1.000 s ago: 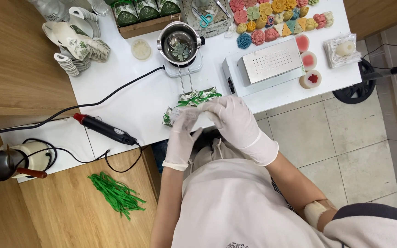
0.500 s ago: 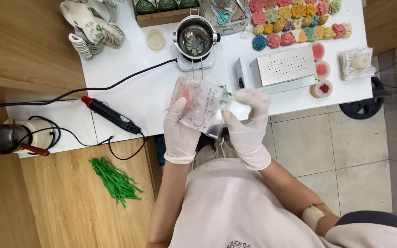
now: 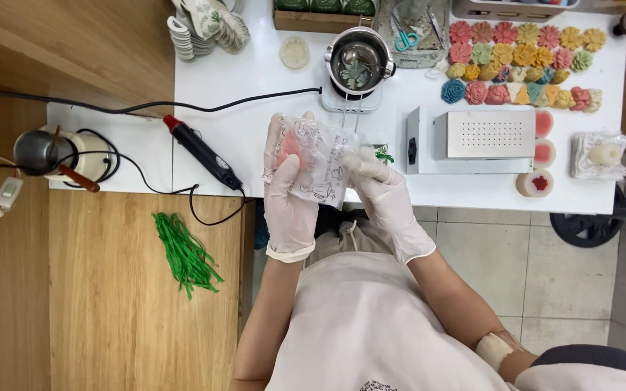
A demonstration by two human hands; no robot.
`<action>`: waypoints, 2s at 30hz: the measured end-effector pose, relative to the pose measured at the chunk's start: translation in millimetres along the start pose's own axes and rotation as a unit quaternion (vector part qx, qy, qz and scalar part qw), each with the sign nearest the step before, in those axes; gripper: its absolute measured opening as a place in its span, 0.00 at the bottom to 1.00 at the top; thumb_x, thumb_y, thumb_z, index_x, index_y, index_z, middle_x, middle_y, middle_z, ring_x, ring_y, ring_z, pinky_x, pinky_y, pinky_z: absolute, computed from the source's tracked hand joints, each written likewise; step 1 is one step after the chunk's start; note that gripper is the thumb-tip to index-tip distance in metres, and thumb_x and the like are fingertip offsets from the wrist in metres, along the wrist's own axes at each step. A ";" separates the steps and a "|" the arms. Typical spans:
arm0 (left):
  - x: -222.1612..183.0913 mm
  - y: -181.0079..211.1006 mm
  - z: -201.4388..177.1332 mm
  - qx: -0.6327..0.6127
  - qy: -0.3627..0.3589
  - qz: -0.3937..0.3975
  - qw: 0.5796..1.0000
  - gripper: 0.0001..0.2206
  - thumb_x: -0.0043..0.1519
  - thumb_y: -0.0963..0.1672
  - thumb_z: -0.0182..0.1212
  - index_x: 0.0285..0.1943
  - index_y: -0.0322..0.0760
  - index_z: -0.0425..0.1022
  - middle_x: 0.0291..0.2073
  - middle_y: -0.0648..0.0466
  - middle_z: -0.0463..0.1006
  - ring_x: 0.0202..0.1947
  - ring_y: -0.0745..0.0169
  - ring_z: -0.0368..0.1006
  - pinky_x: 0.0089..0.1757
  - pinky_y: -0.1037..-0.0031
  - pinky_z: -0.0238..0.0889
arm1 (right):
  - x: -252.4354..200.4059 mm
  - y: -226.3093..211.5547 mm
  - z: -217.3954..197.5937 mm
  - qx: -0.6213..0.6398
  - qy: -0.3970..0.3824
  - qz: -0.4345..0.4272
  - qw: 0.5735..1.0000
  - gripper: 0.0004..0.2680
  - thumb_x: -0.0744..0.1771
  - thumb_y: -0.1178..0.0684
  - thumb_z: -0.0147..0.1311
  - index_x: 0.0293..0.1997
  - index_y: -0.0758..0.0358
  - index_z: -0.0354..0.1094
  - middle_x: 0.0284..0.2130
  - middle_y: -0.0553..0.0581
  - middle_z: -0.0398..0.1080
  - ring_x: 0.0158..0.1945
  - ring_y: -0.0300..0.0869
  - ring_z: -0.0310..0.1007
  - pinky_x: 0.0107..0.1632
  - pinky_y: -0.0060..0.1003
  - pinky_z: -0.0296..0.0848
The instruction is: The person retrieves green gift boxes from a shelf, places a pink wax shape into a small plastic bag, and then puts the bag into a white paper box which they tie with a green ribbon.
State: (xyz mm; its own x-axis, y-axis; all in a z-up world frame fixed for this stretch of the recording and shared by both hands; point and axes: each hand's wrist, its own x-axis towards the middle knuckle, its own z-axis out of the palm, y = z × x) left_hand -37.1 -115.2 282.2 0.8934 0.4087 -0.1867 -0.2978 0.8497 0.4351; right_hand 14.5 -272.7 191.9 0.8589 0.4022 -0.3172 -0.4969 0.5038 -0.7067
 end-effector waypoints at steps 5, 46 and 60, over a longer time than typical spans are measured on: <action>-5.5 9.8 -9.4 -0.035 0.002 0.044 0.998 0.30 0.68 0.39 0.53 0.81 0.38 0.50 0.75 0.38 0.59 0.74 0.43 0.58 0.69 0.54 0.56 | 4.4 3.2 13.3 -0.084 -0.071 0.024 0.994 0.09 0.68 0.64 0.54 0.52 0.66 0.77 0.51 0.56 0.74 0.52 0.40 0.70 0.57 0.39 0.70; -57.8 26.7 -17.2 0.256 0.073 0.220 0.938 0.36 0.75 0.58 0.37 0.86 0.39 0.33 0.82 0.50 0.47 0.81 0.52 0.48 0.75 0.61 0.45 | -4.5 4.3 6.9 -0.054 -0.068 0.214 0.973 0.11 0.68 0.59 0.58 0.54 0.74 0.69 0.44 0.59 0.75 0.43 0.40 0.77 0.49 0.34 0.77; -18.9 -2.7 -42.6 0.121 0.094 0.030 0.988 0.30 0.71 0.56 0.42 0.82 0.48 0.48 0.74 0.45 0.61 0.72 0.47 0.60 0.66 0.54 0.58 | 55.2 -67.4 -203.2 -0.310 0.342 -0.171 0.870 0.10 0.67 0.55 0.63 0.51 0.68 0.78 0.37 0.51 0.79 0.31 0.30 0.68 0.35 0.26 0.68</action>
State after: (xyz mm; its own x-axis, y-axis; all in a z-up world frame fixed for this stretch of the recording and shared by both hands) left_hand -67.5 -111.0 247.0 0.7915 0.5299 -0.3045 -0.2394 0.7273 0.6433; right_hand 120.6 -439.9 93.5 0.9222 -0.3460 -0.1727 -0.2160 -0.0903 -0.9722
